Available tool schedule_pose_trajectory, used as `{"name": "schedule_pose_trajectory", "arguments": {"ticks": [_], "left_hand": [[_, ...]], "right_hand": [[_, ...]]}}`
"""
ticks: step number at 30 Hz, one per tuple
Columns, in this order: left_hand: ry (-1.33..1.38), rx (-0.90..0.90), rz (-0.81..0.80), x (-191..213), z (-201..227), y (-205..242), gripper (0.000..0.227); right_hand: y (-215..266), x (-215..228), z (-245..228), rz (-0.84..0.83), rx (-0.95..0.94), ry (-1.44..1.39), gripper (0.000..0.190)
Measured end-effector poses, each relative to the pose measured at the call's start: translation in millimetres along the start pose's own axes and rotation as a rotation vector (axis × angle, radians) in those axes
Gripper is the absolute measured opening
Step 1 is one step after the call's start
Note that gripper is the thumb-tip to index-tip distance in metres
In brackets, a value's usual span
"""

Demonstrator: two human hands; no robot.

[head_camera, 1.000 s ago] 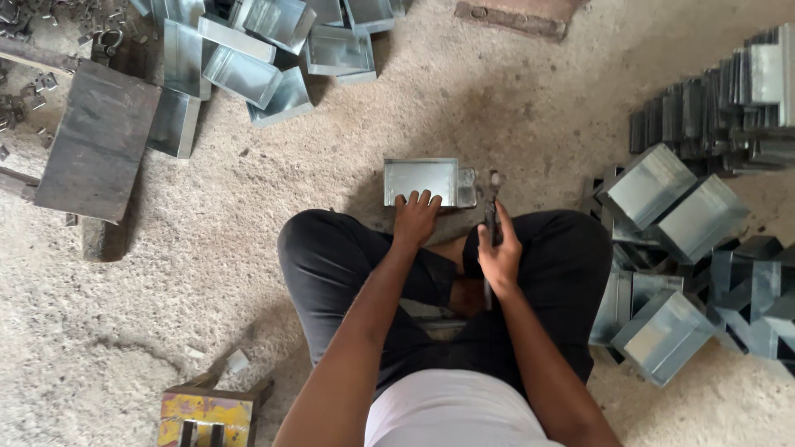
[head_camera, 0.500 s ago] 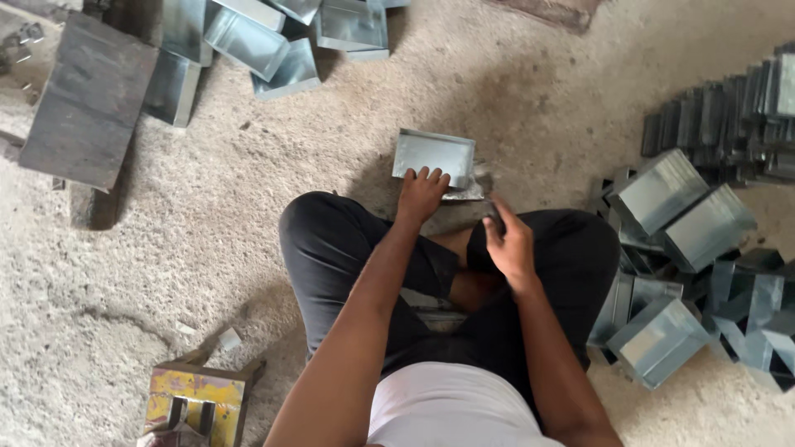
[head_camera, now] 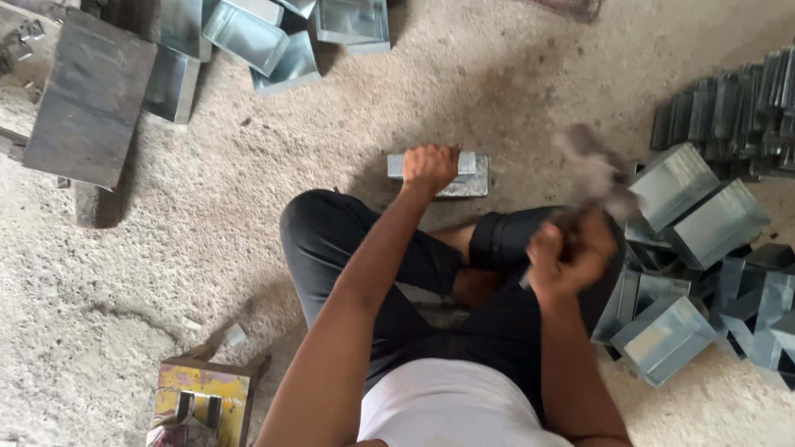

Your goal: The person sits on the floor and uses a hammer to strike small rectangular metal pieces placed on a metal block. They repeatedly pick up pieces, position them, and hammer them before moving them aside.

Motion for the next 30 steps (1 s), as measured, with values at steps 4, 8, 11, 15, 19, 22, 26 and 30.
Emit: {"name": "schedule_pose_trajectory", "arguments": {"ticks": [4, 8, 11, 15, 19, 22, 26, 30], "left_hand": [[0.035, 0.002, -0.1, -12, 2, 18, 0.055], [-0.007, -0.001, -0.072, -1, -3, -5, 0.053], [0.019, 0.002, -0.109, -11, 5, 15, 0.055], [0.023, -0.008, -0.129, -6, 5, 8, 0.056], [0.026, 0.013, -0.137, -3, 7, 4, 0.054], [0.043, 0.032, -0.187, -7, 12, 18, 0.055], [0.007, 0.02, -0.154, 8, 11, 5, 0.055], [0.042, -0.017, -0.234, 9, 12, 13, 0.056]], "right_hand": [[11, -17, 31, -0.245, 0.072, 0.508, 0.034], [-3, -9, 59, -0.241, -0.246, 0.41, 0.045], [26, 4, 54, -0.075, -0.376, 0.232, 0.048], [24, -17, 61, -0.298, 0.019, 0.451, 0.034], [14, -8, 79, -0.311, -0.171, 0.491, 0.042], [31, 11, 66, -0.175, -0.281, 0.41, 0.043], [44, 3, 54, -0.139, -0.48, 0.176, 0.046], [61, -5, 43, -0.142, -0.558, 0.122, 0.052]]}}
Point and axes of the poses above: each hand's wrist, its own y-axis away from the middle knuckle, its own x-axis out of the back of the hand, z = x × y, the point moved 3 cm from there along -y, towards the middle knuckle, and after that the axes turned 2 degrees about -y, right-handed, at the moved point
